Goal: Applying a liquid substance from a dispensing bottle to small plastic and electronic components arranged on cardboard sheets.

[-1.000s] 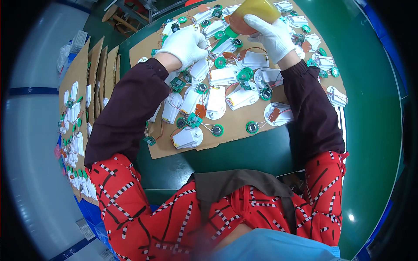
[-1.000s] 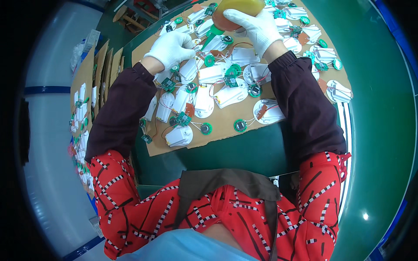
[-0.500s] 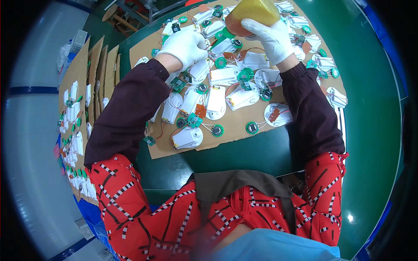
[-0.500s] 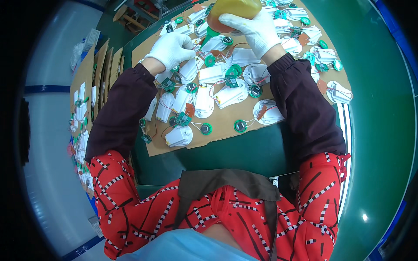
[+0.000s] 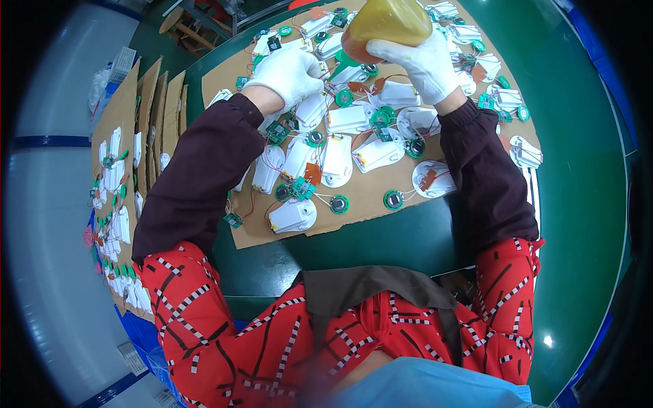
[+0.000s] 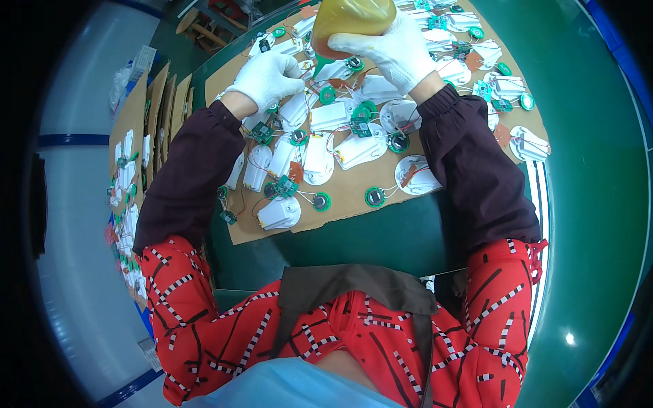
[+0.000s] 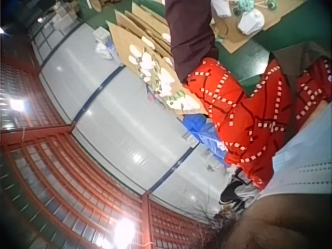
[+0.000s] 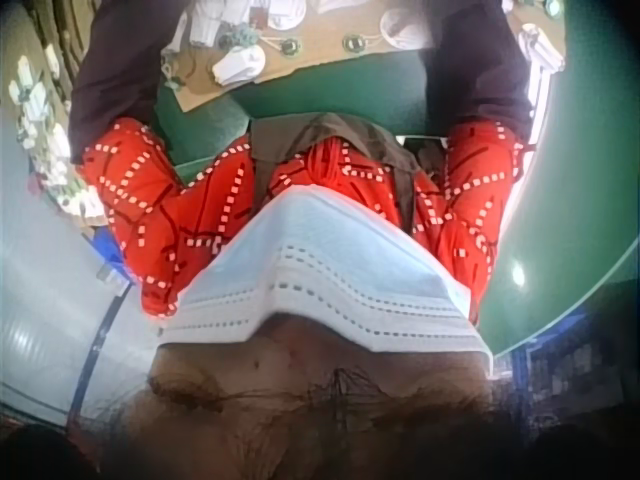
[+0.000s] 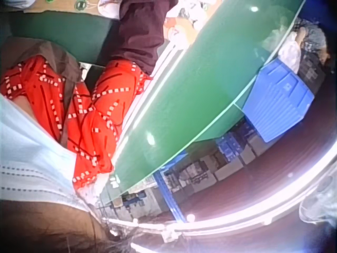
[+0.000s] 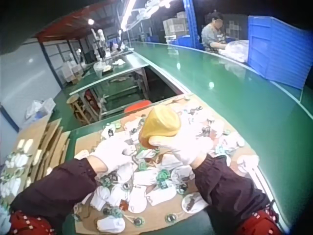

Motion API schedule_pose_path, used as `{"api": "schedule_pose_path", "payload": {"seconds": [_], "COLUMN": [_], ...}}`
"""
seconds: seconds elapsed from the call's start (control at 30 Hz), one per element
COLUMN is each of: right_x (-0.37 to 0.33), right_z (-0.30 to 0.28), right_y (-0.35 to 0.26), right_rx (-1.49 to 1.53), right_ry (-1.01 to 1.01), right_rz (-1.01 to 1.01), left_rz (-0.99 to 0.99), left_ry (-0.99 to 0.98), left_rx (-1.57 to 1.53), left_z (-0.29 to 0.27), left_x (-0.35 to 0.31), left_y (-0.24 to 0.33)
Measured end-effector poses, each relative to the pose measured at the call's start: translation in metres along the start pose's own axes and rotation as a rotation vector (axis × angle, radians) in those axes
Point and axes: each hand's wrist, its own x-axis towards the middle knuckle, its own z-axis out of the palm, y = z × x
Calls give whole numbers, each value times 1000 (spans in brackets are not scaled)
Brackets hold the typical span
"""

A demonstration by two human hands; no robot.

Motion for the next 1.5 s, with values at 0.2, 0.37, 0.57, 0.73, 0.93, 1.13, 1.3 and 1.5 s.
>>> {"api": "schedule_pose_path", "payload": {"seconds": [0.2, 0.37, 0.57, 0.73, 0.93, 1.13, 1.3, 1.5], "right_x": [1, 3, 3, 1, 3, -1, -3, -3], "right_z": [-2, -5, -11, -11, -11, -5, 4, 6], "right_y": [-8, -6, -7, -11, -15, -22, -43, -43], "right_rx": [-143, -79, -185, -212, -248, -272, 93, -13], "right_ry": [-18, -15, -13, 10, 0, 29, 58, 85], "right_rz": [-24, 6, 25, 27, 37, 54, 91, 55], "left_rz": [-55, -4, 9, 25, 15, -54, -67, 5], "left_ry": [-53, 13, 7, 15, 29, -22, 7, 77], "left_rx": [17, 4, 9, 21, -16, -58, -86, -54], "left_z": [-3, 0, -1, -5, -9, -6, -9, -6], "left_x": [0, -1, -2, -2, 3, 14, 19, 26], "left_y": [1, -1, 0, 1, 4, 1, 11, 11]}}
